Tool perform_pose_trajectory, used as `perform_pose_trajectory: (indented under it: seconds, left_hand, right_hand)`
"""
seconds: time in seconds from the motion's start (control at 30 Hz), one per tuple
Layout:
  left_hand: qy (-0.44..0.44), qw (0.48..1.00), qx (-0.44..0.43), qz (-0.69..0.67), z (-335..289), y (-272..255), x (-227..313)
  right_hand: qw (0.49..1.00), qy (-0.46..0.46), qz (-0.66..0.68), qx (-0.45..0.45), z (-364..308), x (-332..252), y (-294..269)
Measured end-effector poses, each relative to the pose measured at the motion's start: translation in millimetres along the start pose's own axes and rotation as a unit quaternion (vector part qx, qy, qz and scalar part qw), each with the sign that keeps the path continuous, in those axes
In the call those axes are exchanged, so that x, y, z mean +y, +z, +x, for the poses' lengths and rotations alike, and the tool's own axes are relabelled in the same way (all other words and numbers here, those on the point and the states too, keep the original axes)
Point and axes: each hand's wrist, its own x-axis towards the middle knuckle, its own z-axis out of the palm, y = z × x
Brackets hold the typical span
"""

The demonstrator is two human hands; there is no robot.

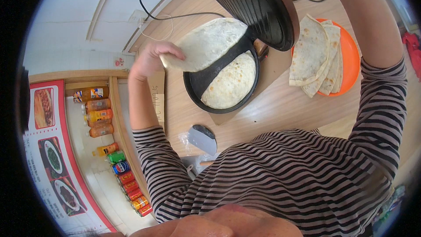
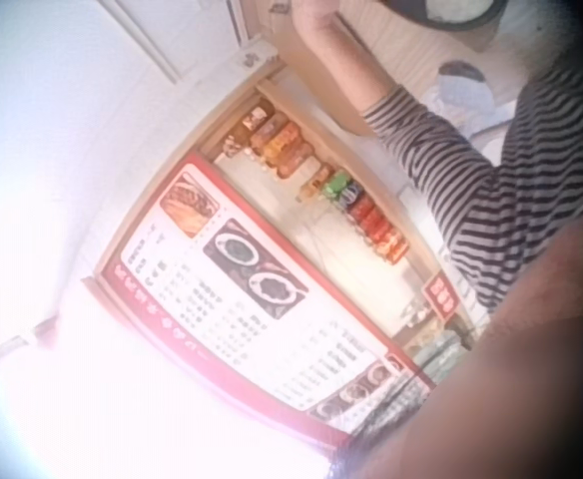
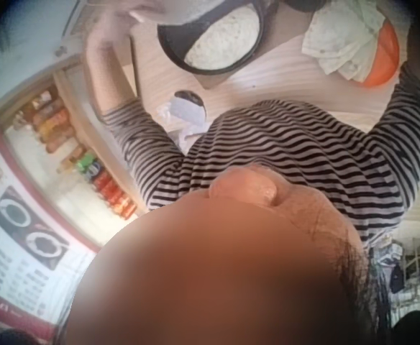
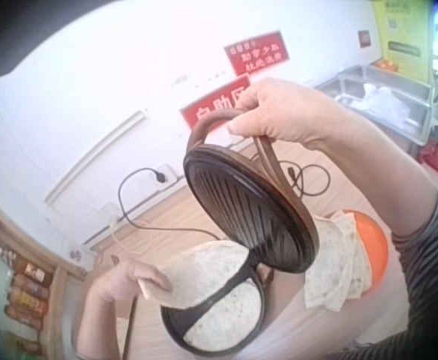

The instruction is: The person rolls dough balls into flat circles, spreads a green filling on one half, folds the dough into a half-moon shape, and seals the edges. The pies are then placed into an electric grill to cook.

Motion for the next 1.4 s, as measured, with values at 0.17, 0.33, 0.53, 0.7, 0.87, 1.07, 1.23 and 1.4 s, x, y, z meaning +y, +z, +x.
perform_pose_trajectory:
  seconds: [0.17,0.33,0.53,0.7,0.87,1.07,1.23,1.4]
  left_hand:
    - [-0.067,0.994,0.028,0.080,-19,56,-80]
    - [-0.078,0.938,0.071,0.331,-31,63,-103]
    - [0.031,0.960,0.110,0.255,13,126,-85]
    - [0.026,0.959,0.074,0.274,30,147,-86]
    - [0.062,0.955,0.087,0.278,34,130,-95]
    - [-0.119,0.974,0.142,0.127,26,107,-112]
    - [-0.222,0.899,0.256,0.276,40,112,-115]
    - [-0.259,0.891,0.266,0.263,52,113,-110]
  right_hand:
    - [0.998,-0.031,0.054,0.016,1,3,4]
    - [0.999,-0.009,0.018,0.035,4,2,6]
    - [0.999,-0.005,-0.006,0.041,2,-3,4]
    - [0.999,0.004,-0.017,0.045,0,1,4]
    - [0.997,-0.066,0.038,0.024,-2,9,-1]
    - [0.998,-0.042,0.051,0.015,8,13,4]
    - [0.998,-0.035,0.033,0.036,2,2,3]
    - [0.999,-0.016,-0.009,0.049,1,-3,4]
